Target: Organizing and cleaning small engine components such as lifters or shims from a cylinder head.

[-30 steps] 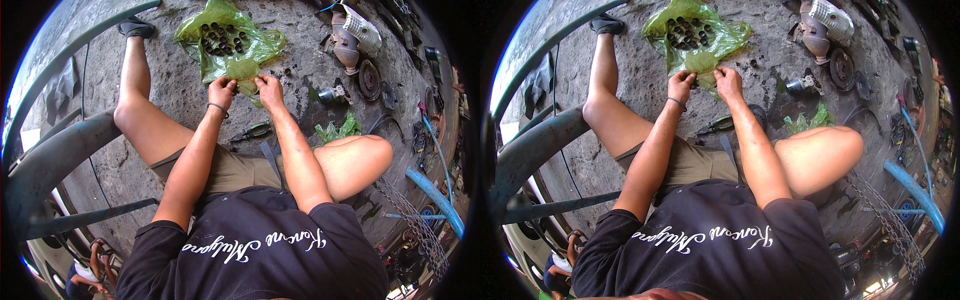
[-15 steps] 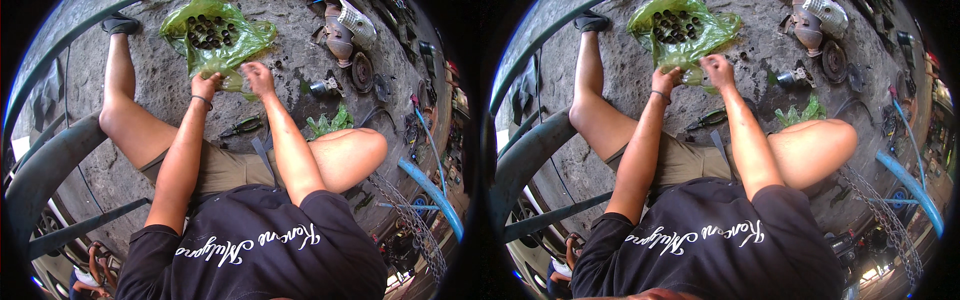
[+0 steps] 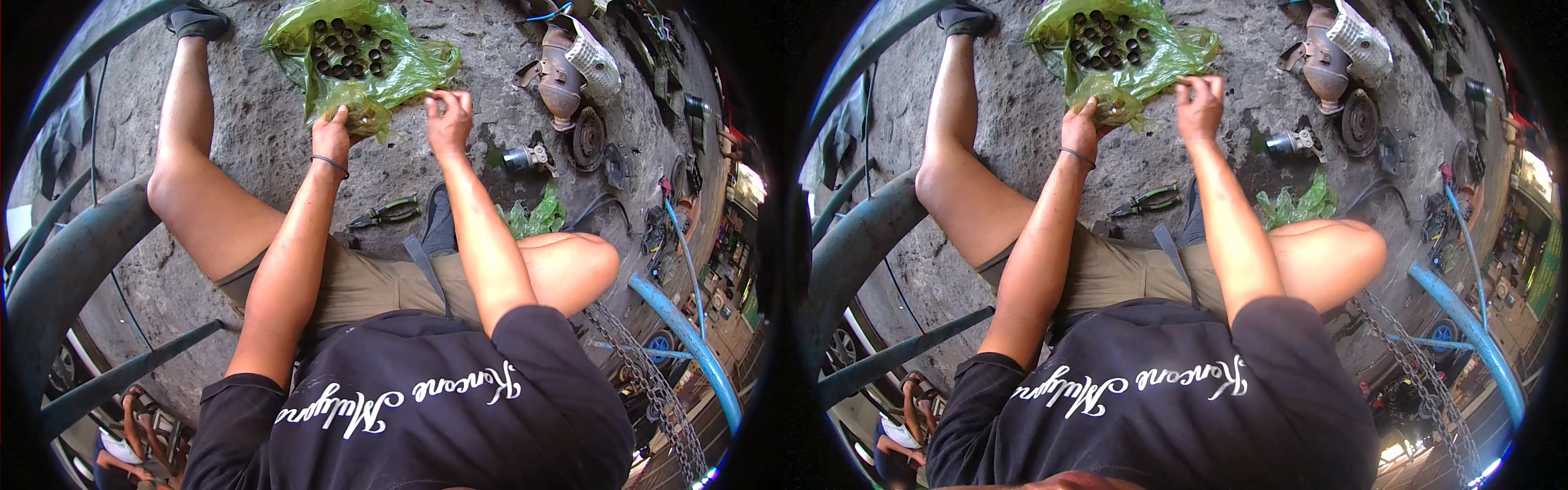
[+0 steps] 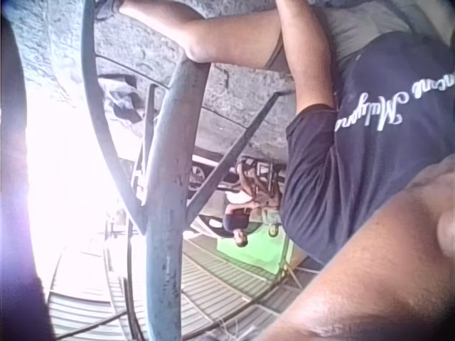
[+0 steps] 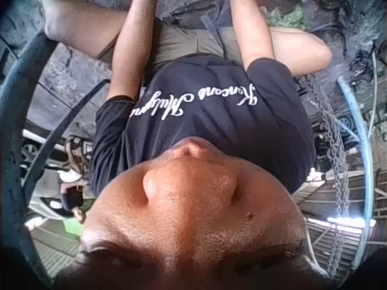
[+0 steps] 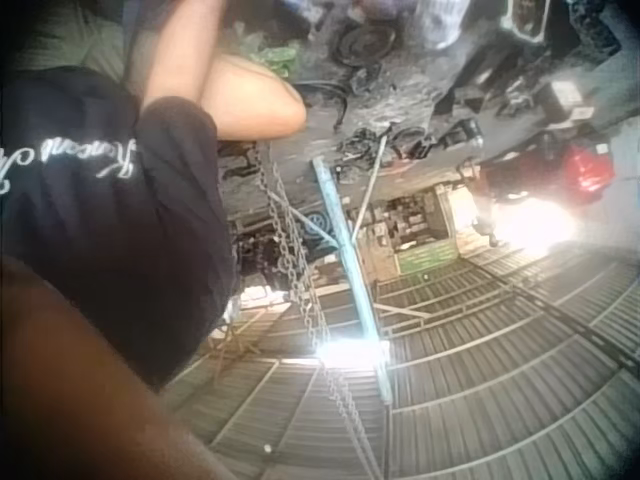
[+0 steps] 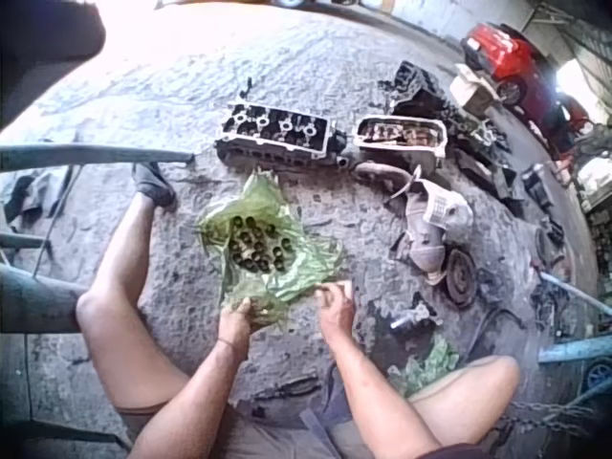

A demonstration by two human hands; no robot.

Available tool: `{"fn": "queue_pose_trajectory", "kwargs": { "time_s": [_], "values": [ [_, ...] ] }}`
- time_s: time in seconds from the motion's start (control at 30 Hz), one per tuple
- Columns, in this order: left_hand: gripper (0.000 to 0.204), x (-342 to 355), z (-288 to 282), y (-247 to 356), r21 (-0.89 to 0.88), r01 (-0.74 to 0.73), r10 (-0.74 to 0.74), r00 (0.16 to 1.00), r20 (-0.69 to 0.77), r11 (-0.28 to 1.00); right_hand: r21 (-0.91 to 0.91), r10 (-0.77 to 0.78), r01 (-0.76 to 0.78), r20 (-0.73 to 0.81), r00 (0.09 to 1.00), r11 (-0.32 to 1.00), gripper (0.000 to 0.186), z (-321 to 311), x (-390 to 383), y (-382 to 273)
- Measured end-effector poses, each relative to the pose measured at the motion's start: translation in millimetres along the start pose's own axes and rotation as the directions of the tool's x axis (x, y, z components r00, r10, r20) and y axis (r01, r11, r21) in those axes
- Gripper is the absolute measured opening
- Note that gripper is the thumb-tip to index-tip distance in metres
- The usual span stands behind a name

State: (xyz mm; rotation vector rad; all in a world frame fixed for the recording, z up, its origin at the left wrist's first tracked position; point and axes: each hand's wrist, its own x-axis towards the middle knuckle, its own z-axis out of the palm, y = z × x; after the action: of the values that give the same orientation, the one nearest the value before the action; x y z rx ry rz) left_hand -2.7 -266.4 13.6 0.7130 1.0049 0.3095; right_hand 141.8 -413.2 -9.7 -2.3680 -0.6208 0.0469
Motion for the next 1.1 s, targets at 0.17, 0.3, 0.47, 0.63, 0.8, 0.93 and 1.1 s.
{"fn": "queue_pose_trajectory", "kwargs": {
  "time_s": [0.17, 0.3, 0.47, 0.63, 0.8, 0.93, 1.1],
  "values": [
    [0.033, -15, 17, 9, -0.164, 0.041, -0.032, 0.998, 0.054, 0.986, 0.091, -0.401, 0.394, 0.091, 0.911, 0.915, 0.013, -39, -22, -98],
    [0.031, -35, 24, 10, -0.235, 0.059, -0.019, 0.986, 0.167, 0.970, -0.078, -0.415, 0.434, 0.184, 0.891, 0.898, 0.015, -48, -28, -101],
    [0.027, -49, 15, 18, -0.197, 0.009, 0.037, 0.972, 0.232, 0.980, -0.033, -0.524, 0.541, 0.206, 0.827, 0.840, 0.027, -59, -28, -107],
    [0.024, -45, 15, 23, -0.209, 0.050, -0.005, 0.978, 0.210, 0.977, 0.364, -0.177, 0.118, 0.134, 0.975, 0.924, 0.082, -35, -19, -83],
    [0.021, 2, 1, -3, -0.169, -0.121, 0.149, 0.976, 0.159, 0.978, 0.573, 0.020, -0.551, 0.682, 0.731, 0.607, 0.060, 12, 13, -62],
    [0.018, 41, -19, -16, -0.081, -0.163, 0.164, 0.986, 0.004, 0.983, 0.490, 0.118, -0.585, 0.693, 0.711, 0.646, 0.033, 50, 24, -67],
    [0.018, 87, -39, -35, -0.111, -0.058, 0.056, 0.998, -0.022, 0.992, 0.346, 0.147, -0.533, 0.719, 0.679, 0.772, 0.031, 111, 40, -44]
  ]
}}
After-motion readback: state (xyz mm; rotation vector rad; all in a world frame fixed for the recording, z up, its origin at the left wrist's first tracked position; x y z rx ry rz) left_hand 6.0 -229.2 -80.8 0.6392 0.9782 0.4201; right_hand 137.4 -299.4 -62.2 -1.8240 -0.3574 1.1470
